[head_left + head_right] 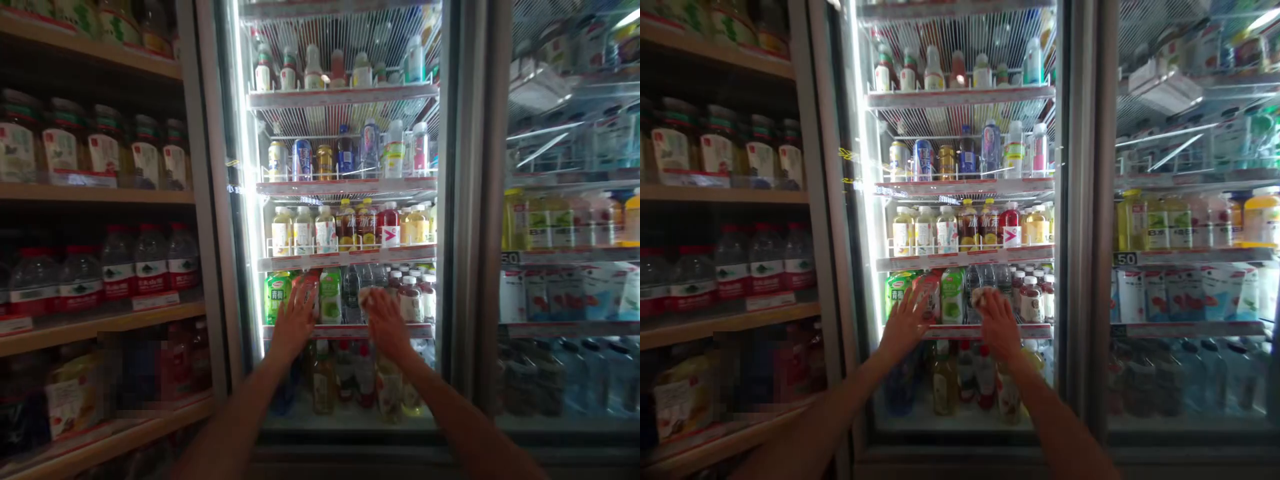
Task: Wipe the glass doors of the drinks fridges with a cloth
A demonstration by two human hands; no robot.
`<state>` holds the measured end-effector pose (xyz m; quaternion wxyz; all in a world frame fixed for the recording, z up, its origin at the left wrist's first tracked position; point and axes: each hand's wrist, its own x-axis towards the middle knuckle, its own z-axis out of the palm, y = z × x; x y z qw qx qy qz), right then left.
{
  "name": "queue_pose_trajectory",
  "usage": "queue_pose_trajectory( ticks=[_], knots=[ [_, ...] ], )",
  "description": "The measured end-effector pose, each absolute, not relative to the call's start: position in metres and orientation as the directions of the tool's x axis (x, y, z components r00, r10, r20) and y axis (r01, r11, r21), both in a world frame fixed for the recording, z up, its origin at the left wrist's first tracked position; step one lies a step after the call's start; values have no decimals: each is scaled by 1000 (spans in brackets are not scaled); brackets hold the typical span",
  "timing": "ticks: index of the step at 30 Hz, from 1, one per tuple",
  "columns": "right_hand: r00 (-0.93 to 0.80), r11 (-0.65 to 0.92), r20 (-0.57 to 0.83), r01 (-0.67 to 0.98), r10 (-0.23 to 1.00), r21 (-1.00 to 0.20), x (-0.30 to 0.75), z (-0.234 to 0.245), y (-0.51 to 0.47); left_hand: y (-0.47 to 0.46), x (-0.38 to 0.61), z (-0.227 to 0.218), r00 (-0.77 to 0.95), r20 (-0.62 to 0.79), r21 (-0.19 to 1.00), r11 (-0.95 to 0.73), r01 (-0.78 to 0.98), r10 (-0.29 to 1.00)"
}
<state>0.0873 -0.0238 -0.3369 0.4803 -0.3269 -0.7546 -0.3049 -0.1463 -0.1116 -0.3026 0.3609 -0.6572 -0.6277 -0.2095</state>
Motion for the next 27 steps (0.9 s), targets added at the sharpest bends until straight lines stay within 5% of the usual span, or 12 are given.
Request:
queue_pose_trajectory(
  ticks=[3,4,9,14,21,27],
  knots=[
    [47,502,974,851,222,-155,85,-334,-23,-116,-153,-309,143,698,-245,46,968,701],
    [27,509,973,849,229,-143,81,-336,-25,-118,-153,-311,135,698,-242,54,969,703],
    [-576,689,795,655,191,310,49,-347,-39,-121,-154,-317,115,699,-243,83,967,706],
    [-276,611,916,790,291,44,23,-313,-41,-131,-182,-328,49,714,-237,175,956,699],
    [-750,749,647,506,137,427,-6,-339,-57,-151,-209,-334,-63,669,-165,231,959,740],
    [-490,704,824,690,283,169,-40,-280,-61,-157,-230,-335,-121,675,-54,212,976,728]
  ],
)
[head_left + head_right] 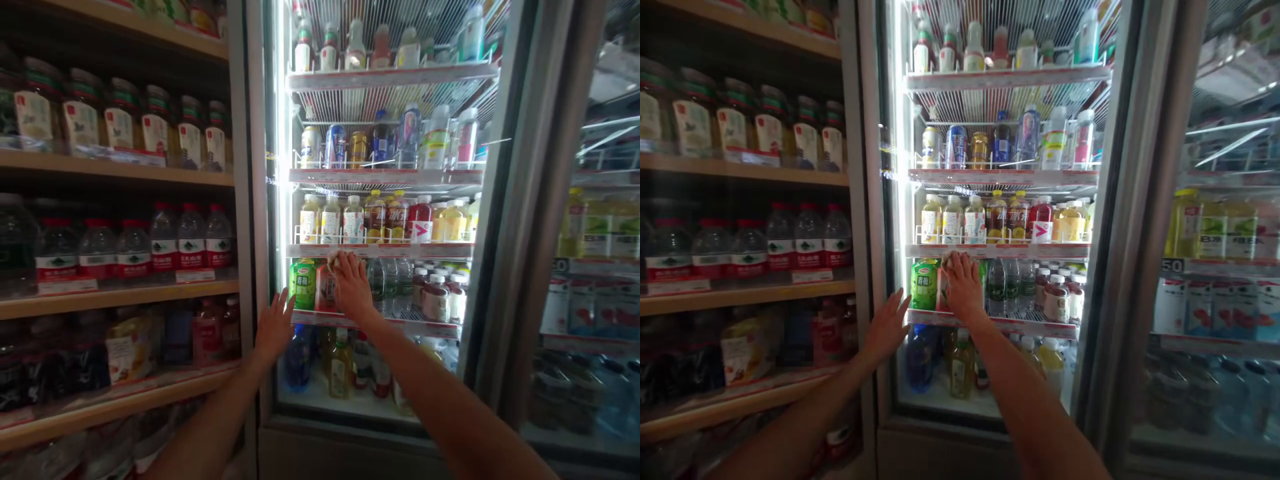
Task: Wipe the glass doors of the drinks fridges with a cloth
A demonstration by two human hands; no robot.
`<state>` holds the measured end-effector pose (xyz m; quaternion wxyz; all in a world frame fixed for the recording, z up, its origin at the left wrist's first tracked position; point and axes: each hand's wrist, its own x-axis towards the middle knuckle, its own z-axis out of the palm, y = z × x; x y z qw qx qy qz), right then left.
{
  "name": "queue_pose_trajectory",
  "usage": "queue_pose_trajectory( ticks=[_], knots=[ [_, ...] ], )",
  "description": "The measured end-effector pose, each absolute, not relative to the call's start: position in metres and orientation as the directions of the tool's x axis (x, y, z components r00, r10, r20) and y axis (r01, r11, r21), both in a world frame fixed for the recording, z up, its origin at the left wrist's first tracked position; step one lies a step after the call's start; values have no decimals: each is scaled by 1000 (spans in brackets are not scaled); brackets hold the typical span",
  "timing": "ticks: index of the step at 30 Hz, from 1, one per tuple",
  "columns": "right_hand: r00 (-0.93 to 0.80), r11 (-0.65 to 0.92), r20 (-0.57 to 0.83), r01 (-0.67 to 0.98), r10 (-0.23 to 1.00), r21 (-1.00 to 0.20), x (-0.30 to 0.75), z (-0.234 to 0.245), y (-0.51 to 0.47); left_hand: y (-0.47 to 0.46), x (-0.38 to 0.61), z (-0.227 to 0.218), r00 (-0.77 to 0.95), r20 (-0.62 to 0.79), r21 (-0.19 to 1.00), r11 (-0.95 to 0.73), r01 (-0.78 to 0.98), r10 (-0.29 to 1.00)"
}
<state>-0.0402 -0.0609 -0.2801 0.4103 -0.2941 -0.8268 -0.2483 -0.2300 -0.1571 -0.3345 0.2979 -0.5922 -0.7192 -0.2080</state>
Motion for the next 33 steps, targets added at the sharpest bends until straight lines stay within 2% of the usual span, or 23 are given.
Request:
queue_pose_trajectory(
  ticks=[2,5,8,13,15,18,22,26,28,29,33],
  knots=[
    [-562,743,791,632,243,221,-56,-285,-64,-155,-233,-334,-100,737,16,131,991,669],
    [-712,800,686,497,154,336,-74,-317,-65,-149,-225,-332,-43,840,140,-140,980,541],
    [-754,833,647,429,116,351,-73,-335,-60,-140,-203,-336,28,869,164,-341,926,494],
    [-823,832,565,277,-52,480,-20,-321,-45,-119,-165,-362,20,900,224,-502,835,435],
    [-822,782,562,289,-93,552,11,-317,-39,-106,-153,-372,-40,914,236,-450,862,403],
    [-736,688,670,439,-94,578,49,-310,-30,-85,-132,-377,-94,946,191,-299,935,309],
    [-581,588,814,654,-13,476,79,-295,-12,-61,-111,-367,132,963,-85,-201,976,236],
    [-607,576,794,643,-18,505,91,-287,7,-55,-144,-350,395,904,-374,-144,916,165],
    [-612,581,790,633,-30,512,93,-289,11,-60,-180,-340,449,880,-436,-112,893,157],
    [-607,581,794,634,-35,511,92,-290,12,-63,-198,-335,418,895,-411,-77,908,153],
    [-588,568,805,638,-77,520,89,-293,12,-68,-224,-326,94,994,-100,113,989,58]
  ],
)
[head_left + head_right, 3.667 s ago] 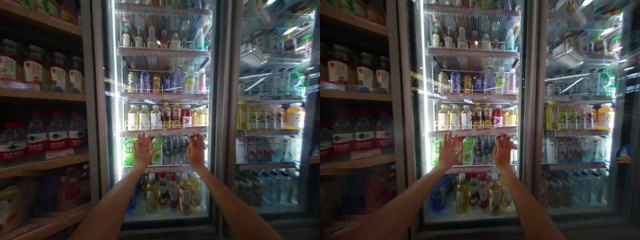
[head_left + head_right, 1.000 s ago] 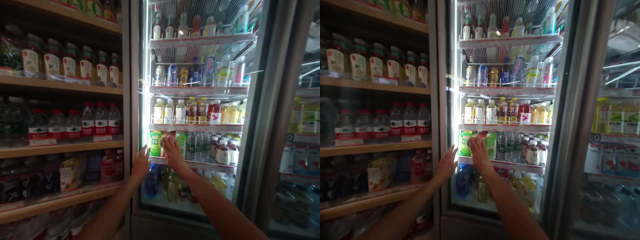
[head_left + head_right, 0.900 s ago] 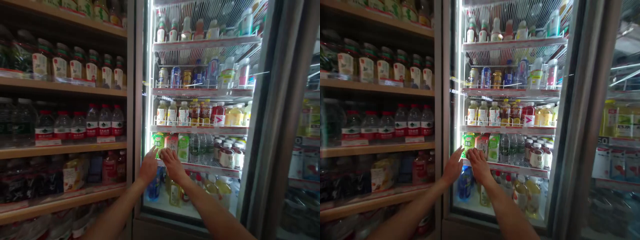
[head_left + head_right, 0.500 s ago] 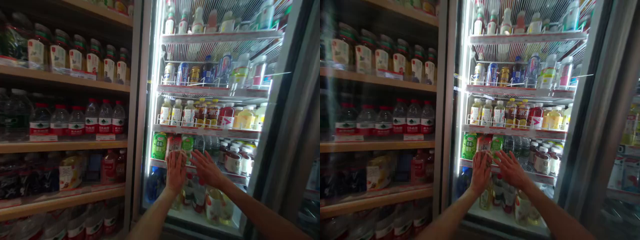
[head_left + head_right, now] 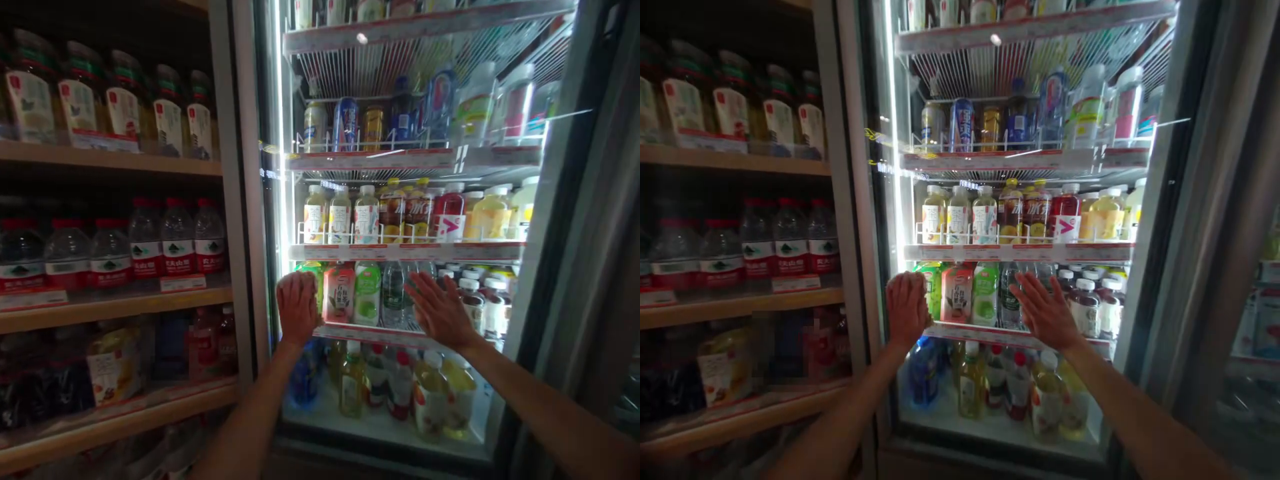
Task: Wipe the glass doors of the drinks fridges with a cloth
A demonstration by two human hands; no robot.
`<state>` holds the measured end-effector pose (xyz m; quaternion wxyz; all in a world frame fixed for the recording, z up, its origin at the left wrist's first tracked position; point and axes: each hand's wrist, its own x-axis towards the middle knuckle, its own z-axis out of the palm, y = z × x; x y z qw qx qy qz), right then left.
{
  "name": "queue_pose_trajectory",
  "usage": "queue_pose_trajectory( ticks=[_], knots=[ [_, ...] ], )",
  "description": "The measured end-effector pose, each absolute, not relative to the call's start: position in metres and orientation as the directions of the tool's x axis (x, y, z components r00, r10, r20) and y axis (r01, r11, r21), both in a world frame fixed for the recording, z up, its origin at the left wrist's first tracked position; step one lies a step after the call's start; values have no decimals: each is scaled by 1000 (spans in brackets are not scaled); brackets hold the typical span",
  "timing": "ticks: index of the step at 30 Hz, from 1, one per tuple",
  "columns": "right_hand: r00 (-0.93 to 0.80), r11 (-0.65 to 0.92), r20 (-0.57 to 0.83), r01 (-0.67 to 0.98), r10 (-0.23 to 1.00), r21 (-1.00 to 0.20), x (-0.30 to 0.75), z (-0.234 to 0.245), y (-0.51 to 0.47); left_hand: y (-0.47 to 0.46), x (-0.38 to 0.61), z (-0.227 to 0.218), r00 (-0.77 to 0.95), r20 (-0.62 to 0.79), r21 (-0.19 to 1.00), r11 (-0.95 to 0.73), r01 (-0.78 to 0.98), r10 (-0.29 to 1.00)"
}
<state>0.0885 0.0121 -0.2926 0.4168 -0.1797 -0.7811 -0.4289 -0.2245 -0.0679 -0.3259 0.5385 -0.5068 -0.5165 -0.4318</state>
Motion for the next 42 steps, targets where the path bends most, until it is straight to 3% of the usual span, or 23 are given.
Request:
queue_pose_trajectory(
  ticks=[2,5,7,9,12,13,14,16,18,20,21,23,25,26,28,30,32,34,36,37,39,41,42],
  knots=[
    [-589,565,805,640,-74,521,88,-292,12,-66,-208,-329,147,987,-152,94,984,61],
    [-585,568,807,641,-73,517,88,-291,12,-64,-182,-328,573,805,-568,-77,819,154],
    [-586,570,807,640,-70,515,89,-290,11,-65,-184,-318,698,687,-681,-156,715,202],
    [-592,570,804,644,-50,510,89,-290,11,-67,-201,-299,566,794,-560,-97,823,220],
    [-593,564,804,655,-28,503,88,-292,12,-67,-225,-276,105,994,-108,88,990,31],
    [-592,568,805,654,-27,500,88,-293,12,-66,-226,-273,34,999,-32,103,994,-19],
    [-590,576,807,650,-27,495,87,-294,11,-64,-223,-273,56,998,-55,92,994,-6],
    [-587,597,809,639,-28,484,87,-294,9,-61,-211,-278,345,925,-346,-22,938,159],
    [-602,614,797,612,-47,499,90,-288,6,-59,-199,-280,665,692,-631,-214,746,281],
    [-600,615,798,608,-57,501,96,-275,5,-59,-197,-270,740,610,-690,-269,672,282],
    [-573,609,818,631,-53,481,100,-266,5,-59,-200,-263,679,686,-643,-221,734,261],
    [-470,582,882,708,-36,401,108,-248,7,-59,-208,-246,375,917,-372,-48,927,138],
    [-375,550,927,769,-25,326,112,-233,12,-59,-211,-236,88,996,-88,50,995,-7],
    [-350,540,937,784,-24,306,112,-229,15,-59,-211,-235,68,997,-66,50,997,-22],
    [-319,533,948,798,-21,280,109,-226,19,-60,-210,-236,305,949,-304,-30,952,79],
    [-288,532,957,807,-25,257,103,-228,21,-62,-215,-233,608,771,-586,-161,794,189],
    [-270,537,962,808,-31,244,99,-232,21,-64,-229,-220,620,763,-602,-146,785,185],
    [-266,546,964,803,-29,238,97,-233,20,-65,-244,-202,323,945,-324,8,946,47],
    [-264,552,964,801,-22,231,97,-233,19,-64,-252,-189,27,994,-18,85,996,-108],
    [-262,553,965,801,-19,228,97,-233,19,-62,-250,-187,2,993,9,88,996,-115],
    [-258,554,966,801,-24,228,98,-232,19,-60,-239,-189,219,976,-219,38,975,0],
    [-259,558,965,797,-32,232,98,-231,18,-59,-224,-192,564,817,-556,-93,826,121],
    [-261,559,965,796,-31,233,98,-231,18,-59,-218,-190,672,724,-654,-154,740,153]
  ],
)
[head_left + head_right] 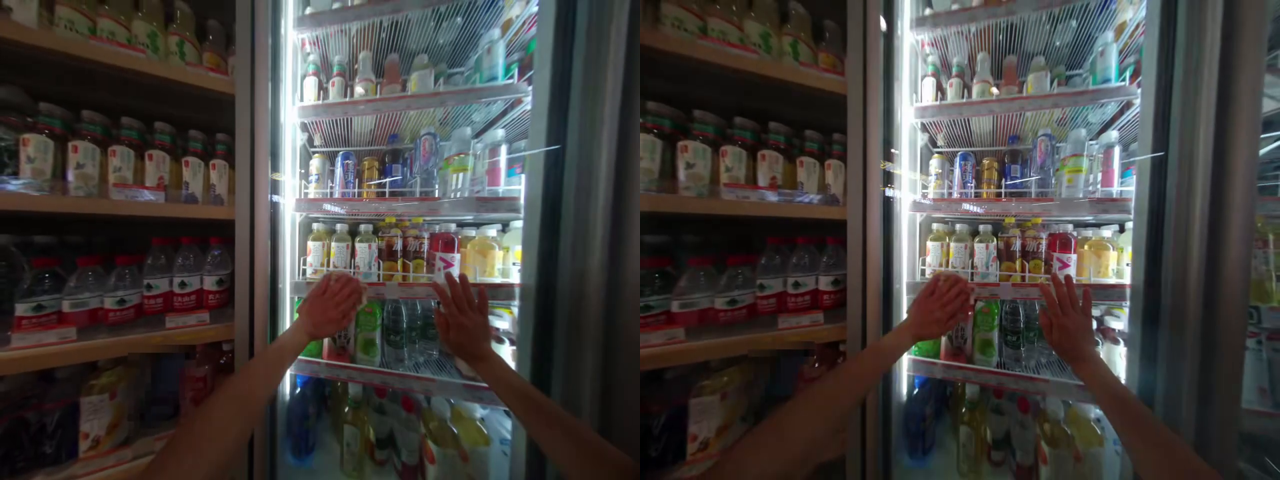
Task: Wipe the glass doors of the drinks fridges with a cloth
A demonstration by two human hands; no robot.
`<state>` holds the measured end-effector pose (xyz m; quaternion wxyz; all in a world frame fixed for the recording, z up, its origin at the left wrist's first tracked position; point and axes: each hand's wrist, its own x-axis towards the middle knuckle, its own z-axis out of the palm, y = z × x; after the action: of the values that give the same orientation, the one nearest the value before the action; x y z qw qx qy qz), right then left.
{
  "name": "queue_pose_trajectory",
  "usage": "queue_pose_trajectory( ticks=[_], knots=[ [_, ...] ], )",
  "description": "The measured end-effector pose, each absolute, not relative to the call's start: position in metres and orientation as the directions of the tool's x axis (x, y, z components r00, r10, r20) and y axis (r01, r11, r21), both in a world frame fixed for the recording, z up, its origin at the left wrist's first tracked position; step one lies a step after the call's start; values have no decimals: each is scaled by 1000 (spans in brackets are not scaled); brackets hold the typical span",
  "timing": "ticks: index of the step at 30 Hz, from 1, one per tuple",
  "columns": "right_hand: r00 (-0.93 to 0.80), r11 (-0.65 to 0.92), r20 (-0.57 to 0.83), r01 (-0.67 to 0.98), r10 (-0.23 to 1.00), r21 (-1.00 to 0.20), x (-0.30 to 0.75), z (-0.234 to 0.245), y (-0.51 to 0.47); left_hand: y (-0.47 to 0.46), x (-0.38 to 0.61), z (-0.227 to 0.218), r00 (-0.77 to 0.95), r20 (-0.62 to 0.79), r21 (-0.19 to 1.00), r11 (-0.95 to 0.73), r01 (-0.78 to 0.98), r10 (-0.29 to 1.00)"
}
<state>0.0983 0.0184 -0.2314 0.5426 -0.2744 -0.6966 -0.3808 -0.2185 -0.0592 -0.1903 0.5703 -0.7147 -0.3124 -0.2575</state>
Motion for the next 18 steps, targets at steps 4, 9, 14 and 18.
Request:
queue_pose_trajectory(
  ticks=[4,9,14,18],
  knots=[
    [-260,565,966,795,-10,220,98,-232,18,-56,-210,-163,392,916,-387,-66,920,87],
    [-262,563,965,797,-2,217,99,-233,20,-48,-195,-150,363,930,-364,5,931,62],
    [-272,550,962,802,-12,233,100,-232,19,-46,-190,-145,497,863,-495,-47,868,92],
    [-279,542,960,804,-18,244,100,-232,18,-45,-189,-136,5,991,0,32,999,-134]
  ],
)
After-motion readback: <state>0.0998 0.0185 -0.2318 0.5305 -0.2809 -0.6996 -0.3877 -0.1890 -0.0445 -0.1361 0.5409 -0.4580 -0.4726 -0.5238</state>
